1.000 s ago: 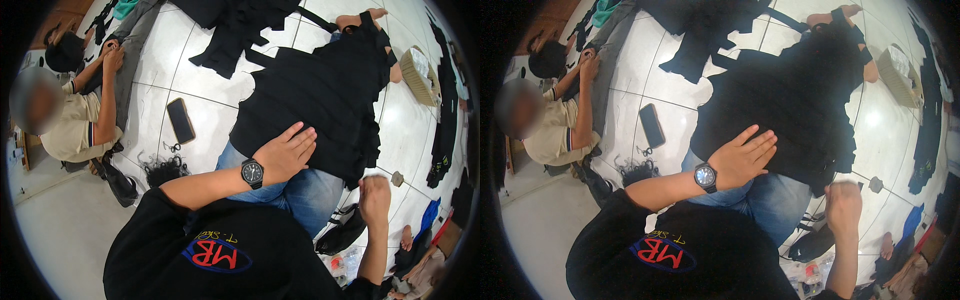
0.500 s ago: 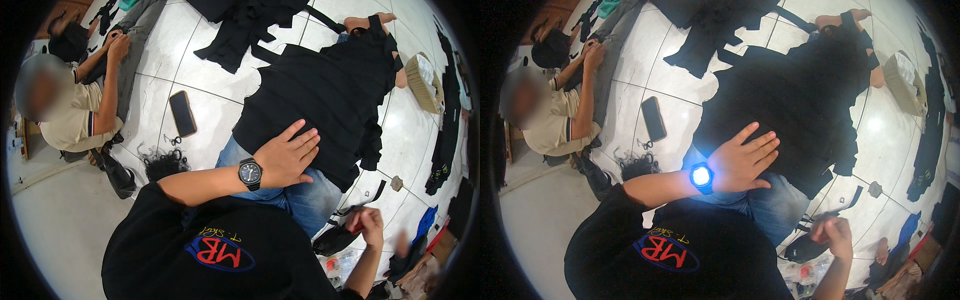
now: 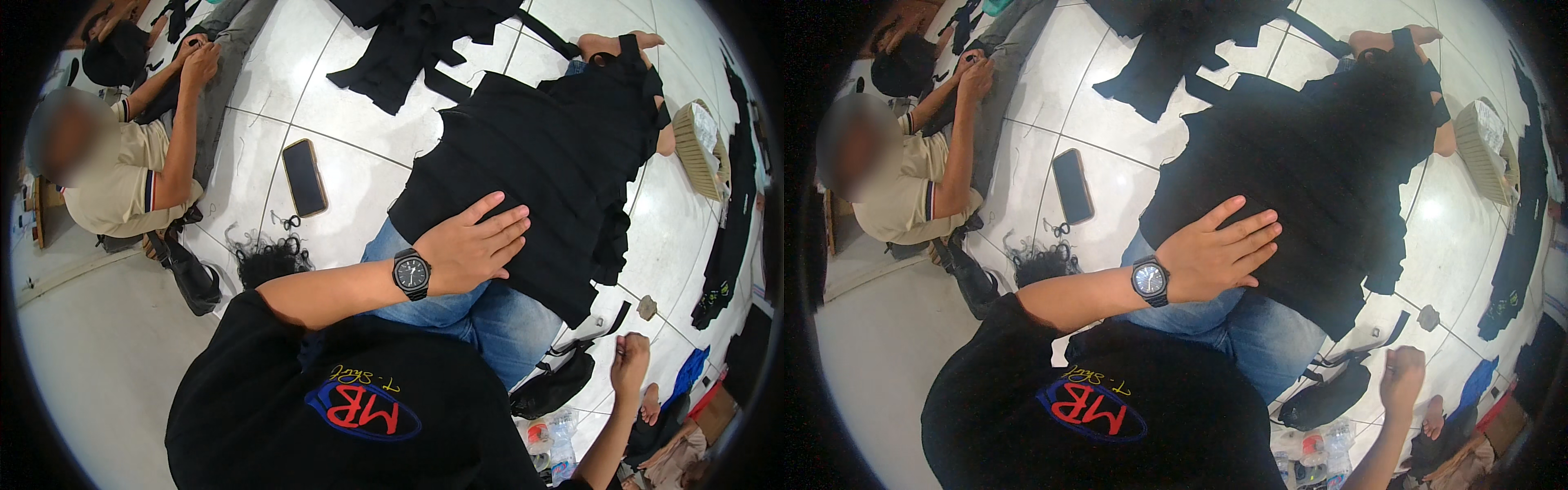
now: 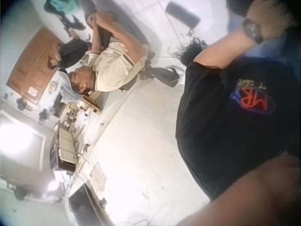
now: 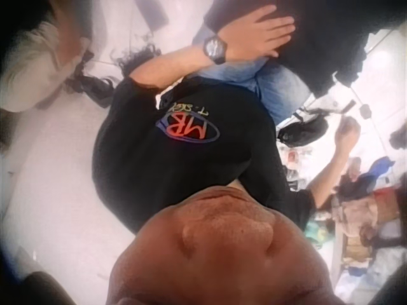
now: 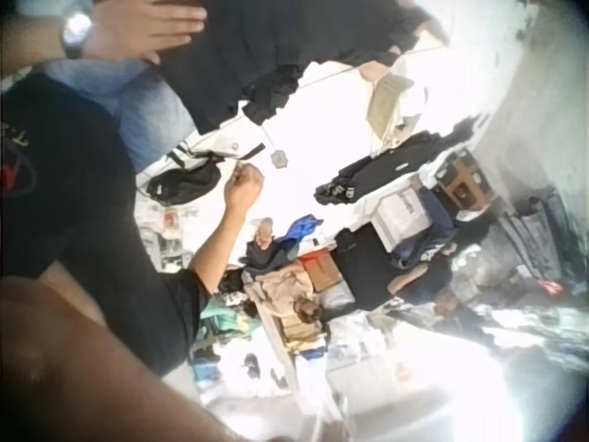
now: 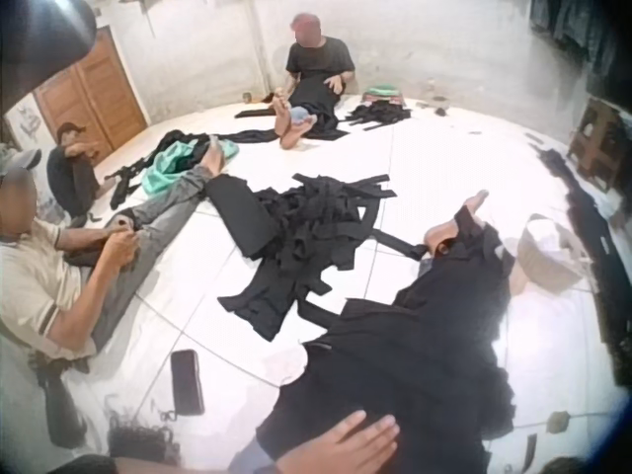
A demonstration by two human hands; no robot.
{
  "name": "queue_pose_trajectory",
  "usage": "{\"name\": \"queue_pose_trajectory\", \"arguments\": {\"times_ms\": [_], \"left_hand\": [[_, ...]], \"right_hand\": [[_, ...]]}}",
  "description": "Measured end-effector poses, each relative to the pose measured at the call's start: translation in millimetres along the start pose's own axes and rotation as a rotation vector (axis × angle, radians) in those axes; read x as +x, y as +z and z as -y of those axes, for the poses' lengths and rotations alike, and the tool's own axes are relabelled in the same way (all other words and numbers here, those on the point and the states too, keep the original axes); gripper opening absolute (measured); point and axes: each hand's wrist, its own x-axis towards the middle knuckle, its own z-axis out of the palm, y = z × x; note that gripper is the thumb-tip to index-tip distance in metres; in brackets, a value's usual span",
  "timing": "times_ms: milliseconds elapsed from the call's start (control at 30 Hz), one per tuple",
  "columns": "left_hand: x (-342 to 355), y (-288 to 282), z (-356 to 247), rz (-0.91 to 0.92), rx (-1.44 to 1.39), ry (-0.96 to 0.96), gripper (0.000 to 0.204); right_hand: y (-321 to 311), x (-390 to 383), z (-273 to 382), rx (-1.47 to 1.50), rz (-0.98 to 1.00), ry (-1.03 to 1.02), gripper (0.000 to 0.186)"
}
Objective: The person sits on the floor and uses scissors to cut strips from a large piece of black fabric. They repeatedly fold the fabric, cut along the edge, and place the cut strips aside.
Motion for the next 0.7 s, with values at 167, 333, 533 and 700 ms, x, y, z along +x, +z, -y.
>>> {"name": "queue_pose_trajectory", "arguments": {"times_ms": [167, 333, 533, 700], "left_hand": [[4, -6, 0, 0.016, -0.022, -0.014, 0.052], [-8, -22, 9, -0.026, -0.098, -0.035, 0.053], [-13, -12, 15, -0.006, -0.054, 0.0, 0.05], [-10, -11, 9, -0.039, -0.055, 0.006, 0.047]], "right_hand": [[20, -18, -27, 0.142, 0.097, 0.224, 0.038], [-13, 41, 103, 1.575, -0.066, 0.154, 0.042], [1, 74, 85, -0.075, -0.077, -0.182, 0.011], [4, 37, 50, 0.073, -0.017, -0.206, 0.017]]}}
